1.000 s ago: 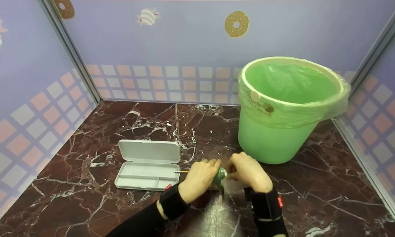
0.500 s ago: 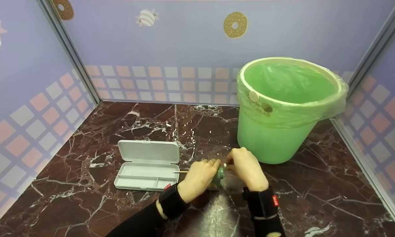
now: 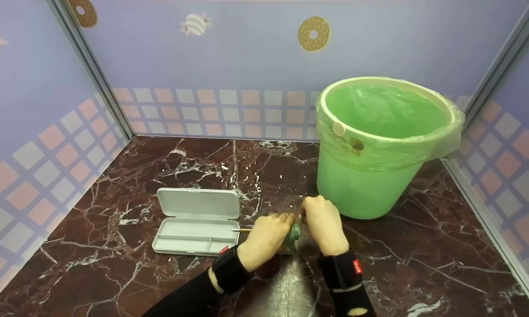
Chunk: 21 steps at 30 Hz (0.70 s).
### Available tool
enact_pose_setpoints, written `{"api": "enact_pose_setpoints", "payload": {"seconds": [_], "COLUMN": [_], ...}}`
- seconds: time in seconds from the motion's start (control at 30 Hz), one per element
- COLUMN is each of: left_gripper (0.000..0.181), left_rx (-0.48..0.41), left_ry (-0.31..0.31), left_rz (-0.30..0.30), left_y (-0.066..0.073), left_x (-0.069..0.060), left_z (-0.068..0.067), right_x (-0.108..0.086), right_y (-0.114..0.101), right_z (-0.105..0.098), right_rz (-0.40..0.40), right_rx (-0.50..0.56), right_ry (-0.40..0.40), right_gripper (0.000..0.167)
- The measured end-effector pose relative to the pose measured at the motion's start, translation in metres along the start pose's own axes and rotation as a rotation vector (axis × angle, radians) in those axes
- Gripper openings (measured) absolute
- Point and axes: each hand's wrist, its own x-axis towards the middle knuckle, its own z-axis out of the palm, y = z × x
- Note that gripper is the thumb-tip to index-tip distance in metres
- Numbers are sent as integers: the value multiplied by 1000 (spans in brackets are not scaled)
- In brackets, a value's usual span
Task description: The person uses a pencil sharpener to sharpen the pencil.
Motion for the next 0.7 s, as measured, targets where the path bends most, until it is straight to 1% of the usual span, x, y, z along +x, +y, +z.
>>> {"api": "enact_pose_setpoints", "payload": {"seconds": [0.17,0.27,0.4,0.57,0.7], "left_gripper": [27,40,62,64,64], "left_rx": [-2,-8,-18,-10,-3], "left_ry": [17,18,1,-32,-48], "left_rz": [6,18,34,46,41], "left_y": [-1,-2,-3,-4,-4], "left_x": [0,0,-1,-1,-1], "left_z": [0,0,-1,-2,-1], "right_x": [4,7,8,7,4], "right_y": [6,13,21,24,21], "right_z": [17,29,41,47,48], "right_rz": [47,48,28,3,-2], "right_rx": [-2,6,9,20,-5], "right_ry": [43,40,3,-49,-54], "right_gripper": [17,18,22,21,15]}}
